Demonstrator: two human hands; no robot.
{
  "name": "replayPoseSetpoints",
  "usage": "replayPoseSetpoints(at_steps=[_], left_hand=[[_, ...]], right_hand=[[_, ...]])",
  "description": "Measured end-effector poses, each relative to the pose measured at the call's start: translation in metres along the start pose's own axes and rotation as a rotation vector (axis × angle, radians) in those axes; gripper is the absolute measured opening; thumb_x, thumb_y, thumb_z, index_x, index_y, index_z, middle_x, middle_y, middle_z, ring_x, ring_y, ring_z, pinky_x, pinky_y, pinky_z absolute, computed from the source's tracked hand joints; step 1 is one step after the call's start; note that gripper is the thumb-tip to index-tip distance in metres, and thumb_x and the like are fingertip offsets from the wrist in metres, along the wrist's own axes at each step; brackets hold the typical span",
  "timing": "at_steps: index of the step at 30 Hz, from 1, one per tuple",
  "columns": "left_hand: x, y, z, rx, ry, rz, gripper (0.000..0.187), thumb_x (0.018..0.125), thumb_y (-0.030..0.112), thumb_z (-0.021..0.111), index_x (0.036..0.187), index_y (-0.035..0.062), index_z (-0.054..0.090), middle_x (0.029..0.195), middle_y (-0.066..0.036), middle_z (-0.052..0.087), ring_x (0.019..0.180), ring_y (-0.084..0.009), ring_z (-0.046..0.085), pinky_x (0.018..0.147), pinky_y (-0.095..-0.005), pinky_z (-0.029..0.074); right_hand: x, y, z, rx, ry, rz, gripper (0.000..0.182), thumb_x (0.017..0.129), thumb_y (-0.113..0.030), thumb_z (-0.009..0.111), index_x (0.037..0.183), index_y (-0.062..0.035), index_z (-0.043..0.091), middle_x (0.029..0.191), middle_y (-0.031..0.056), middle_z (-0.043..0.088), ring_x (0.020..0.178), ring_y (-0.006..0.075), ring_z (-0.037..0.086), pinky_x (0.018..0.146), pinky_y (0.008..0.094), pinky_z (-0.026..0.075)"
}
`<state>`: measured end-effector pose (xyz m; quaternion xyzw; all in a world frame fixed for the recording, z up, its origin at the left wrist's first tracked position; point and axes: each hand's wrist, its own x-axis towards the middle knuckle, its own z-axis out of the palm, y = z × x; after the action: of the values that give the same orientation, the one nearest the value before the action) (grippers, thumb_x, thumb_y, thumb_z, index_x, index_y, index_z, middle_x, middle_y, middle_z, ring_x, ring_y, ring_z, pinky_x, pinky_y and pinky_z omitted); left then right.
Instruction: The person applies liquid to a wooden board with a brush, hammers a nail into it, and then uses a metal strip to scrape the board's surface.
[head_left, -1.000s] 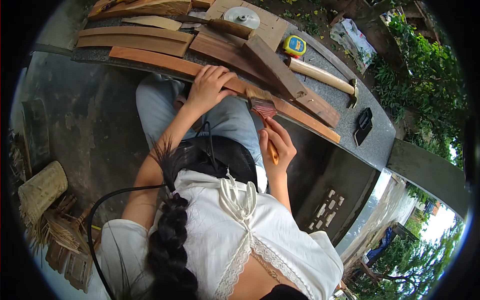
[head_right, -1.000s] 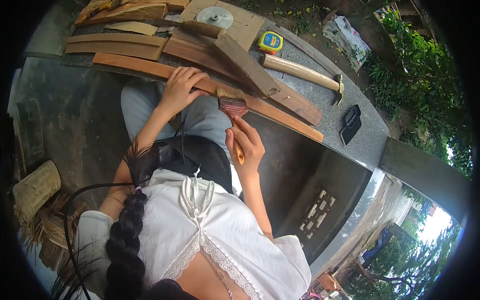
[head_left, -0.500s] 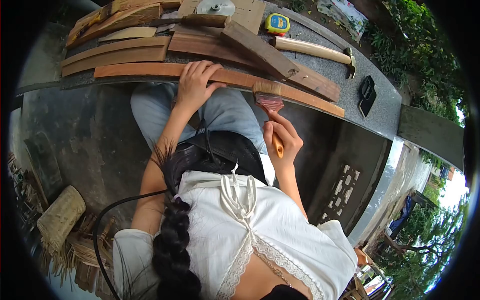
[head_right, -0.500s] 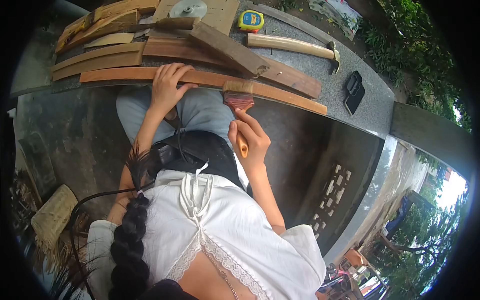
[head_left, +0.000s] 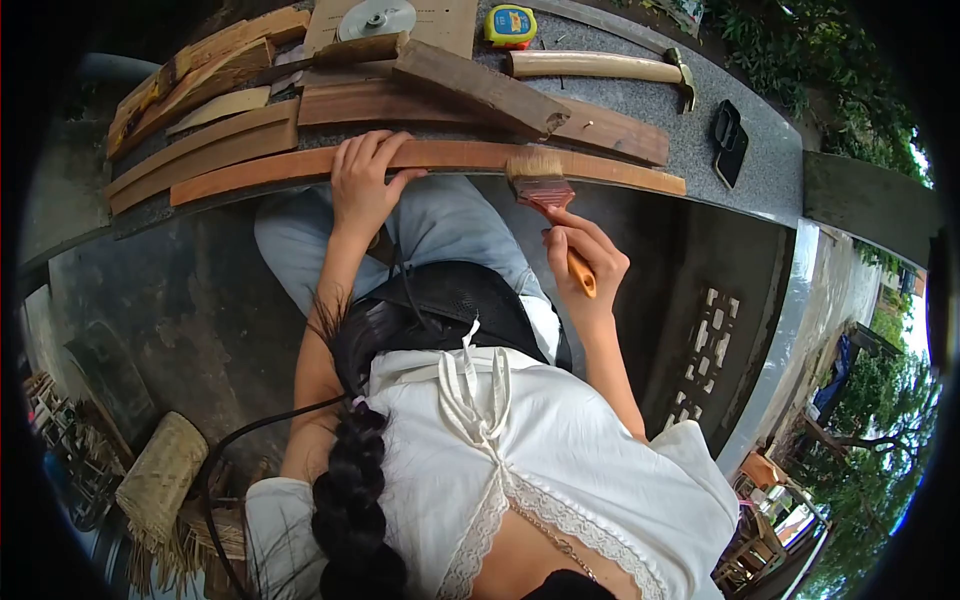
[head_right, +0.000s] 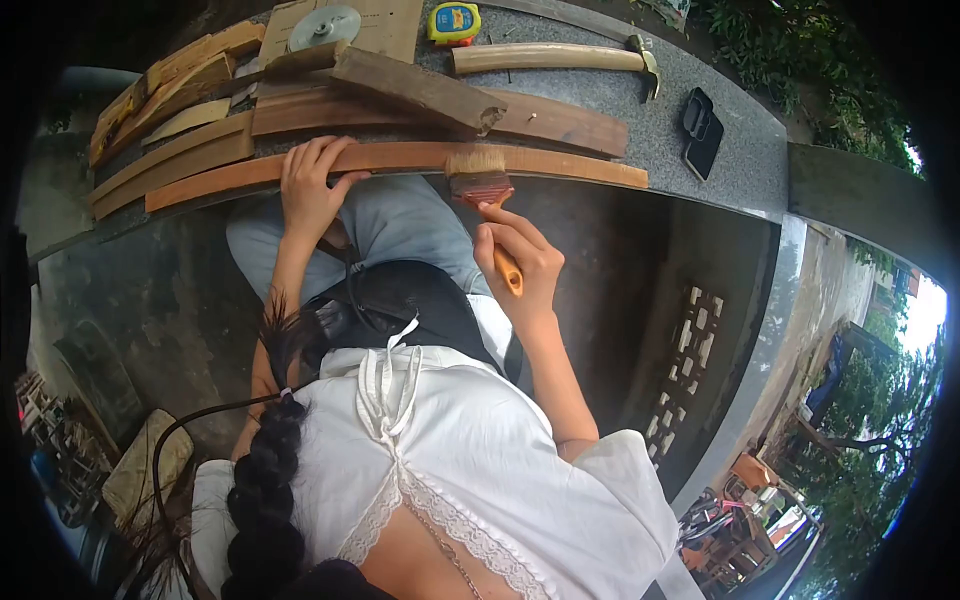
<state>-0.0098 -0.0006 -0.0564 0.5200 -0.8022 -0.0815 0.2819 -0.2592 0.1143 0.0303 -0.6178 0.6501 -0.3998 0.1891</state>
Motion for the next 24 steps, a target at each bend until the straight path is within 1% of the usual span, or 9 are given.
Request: replayPoseSetpoints(at_steps=[7, 9, 11, 14, 15, 19, 21, 22, 24], left_hand=[[0.001, 0.0, -0.002, 0.012, -0.02, -0.006, 0.045, 0.073, 0.039, 0.076, 0.109, 0.0141, 0.067, 0.106, -0.003, 0.063, 0.102, -0.0241, 0.057, 0.093, -0.0385, 0.04], [0.001, 0.002, -0.002, 0.018, -0.013, -0.002, 0.045, 0.073, 0.039, 0.076, 0.109, 0.0143, 0.067, 0.106, -0.003, 0.063, 0.102, -0.0244, 0.057, 0.093, -0.0384, 0.04], [0.0, 0.001, -0.001, 0.017, -0.022, -0.007, 0.045, 0.073, 0.039, 0.076, 0.109, 0.0141, 0.066, 0.106, -0.003, 0.063, 0.102, -0.0248, 0.057, 0.093, -0.0388, 0.04], [0.0, 0.0, -0.001, 0.015, -0.019, 0.002, 0.046, 0.073, 0.039, 0.076, 0.109, 0.0139, 0.066, 0.107, -0.003, 0.063, 0.103, -0.0247, 0.057, 0.095, -0.0392, 0.039], [0.001, 0.0, -0.001, 0.015, -0.019, -0.001, 0.046, 0.073, 0.039, 0.076, 0.11, 0.0138, 0.066, 0.107, -0.004, 0.062, 0.103, -0.0248, 0.057, 0.095, -0.0394, 0.039], [0.0, -0.002, 0.0, 0.017, -0.022, 0.021, 0.046, 0.073, 0.039, 0.075, 0.11, 0.0138, 0.066, 0.106, -0.004, 0.062, 0.103, -0.0249, 0.057, 0.095, -0.0396, 0.039], [-0.001, -0.003, 0.003, 0.042, -0.005, 0.018, 0.046, 0.074, 0.04, 0.075, 0.11, 0.0136, 0.066, 0.106, -0.004, 0.062, 0.103, -0.0253, 0.057, 0.095, -0.0397, 0.039], [-0.001, -0.002, 0.003, 0.038, -0.01, 0.03, 0.046, 0.074, 0.04, 0.075, 0.11, 0.0136, 0.066, 0.106, -0.004, 0.062, 0.103, -0.0253, 0.057, 0.095, -0.0397, 0.039], [0.0, -0.002, 0.001, 0.052, -0.013, 0.023, 0.045, 0.075, 0.04, 0.075, 0.11, 0.0135, 0.066, 0.105, -0.004, 0.062, 0.102, -0.0257, 0.057, 0.095, -0.0398, 0.039]], right_hand=[[0.014, 0.062, -0.075, -0.062, 0.357, 0.206, 0.016, 0.09, -0.006, 0.061, 0.087, 0.0063, 0.071, 0.09, 0.0107, 0.073, 0.068, 0.0122, 0.067, 0.063, 0.0243, 0.054], [0.014, 0.05, -0.061, -0.052, 0.33, 0.206, 0.015, 0.089, -0.007, 0.063, 0.087, 0.0062, 0.071, 0.091, 0.0105, 0.073, 0.068, 0.0128, 0.067, 0.063, 0.0244, 0.054], [0.011, 0.031, -0.039, -0.11, 0.191, 0.115, 0.011, 0.085, -0.005, 0.066, 0.084, 0.0048, 0.07, 0.091, 0.0108, 0.072, 0.069, 0.0151, 0.069, 0.063, 0.0249, 0.053], [0.006, 0.013, -0.023, -0.04, 0.042, 0.052, 0.007, 0.081, -0.003, 0.068, 0.079, 0.0033, 0.069, 0.09, 0.0108, 0.072, 0.07, 0.0192, 0.069, 0.063, 0.0257, 0.052], [0.007, 0.02, -0.031, -0.006, 0.039, 0.104, 0.008, 0.083, -0.003, 0.067, 0.08, 0.0038, 0.069, 0.09, 0.0096, 0.072, 0.07, 0.0167, 0.068, 0.063, 0.0256, 0.052], [0.019, 0.073, -0.083, -0.11, 0.308, 0.155, 0.016, 0.09, -0.005, 0.061, 0.081, 0.0046, 0.07, 0.082, 0.01, 0.071, 0.068, 0.0118, 0.065, 0.061, 0.0239, 0.051], [0.022, 0.076, -0.096, -0.101, 0.342, 0.259, 0.022, 0.096, -0.013, 0.059, 0.096, 0.0065, 0.07, 0.083, 0.0071, 0.069, 0.069, 0.01, 0.064, 0.064, 0.0219, 0.054], [0.025, 0.066, -0.09, -0.09, 0.391, 0.323, 0.02, 0.092, -0.008, 0.059, 0.08, 0.0045, 0.07, 0.08, 0.0115, 0.07, 0.074, 0.0152, 0.068, 0.066, 0.0257, 0.052], [0.022, 0.059, -0.067, -0.152, 0.317, 0.137, 0.014, 0.088, -0.007, 0.064, 0.079, 0.0038, 0.069, 0.081, 0.011, 0.071, 0.07, 0.0152, 0.068, 0.065, 0.0254, 0.052]])
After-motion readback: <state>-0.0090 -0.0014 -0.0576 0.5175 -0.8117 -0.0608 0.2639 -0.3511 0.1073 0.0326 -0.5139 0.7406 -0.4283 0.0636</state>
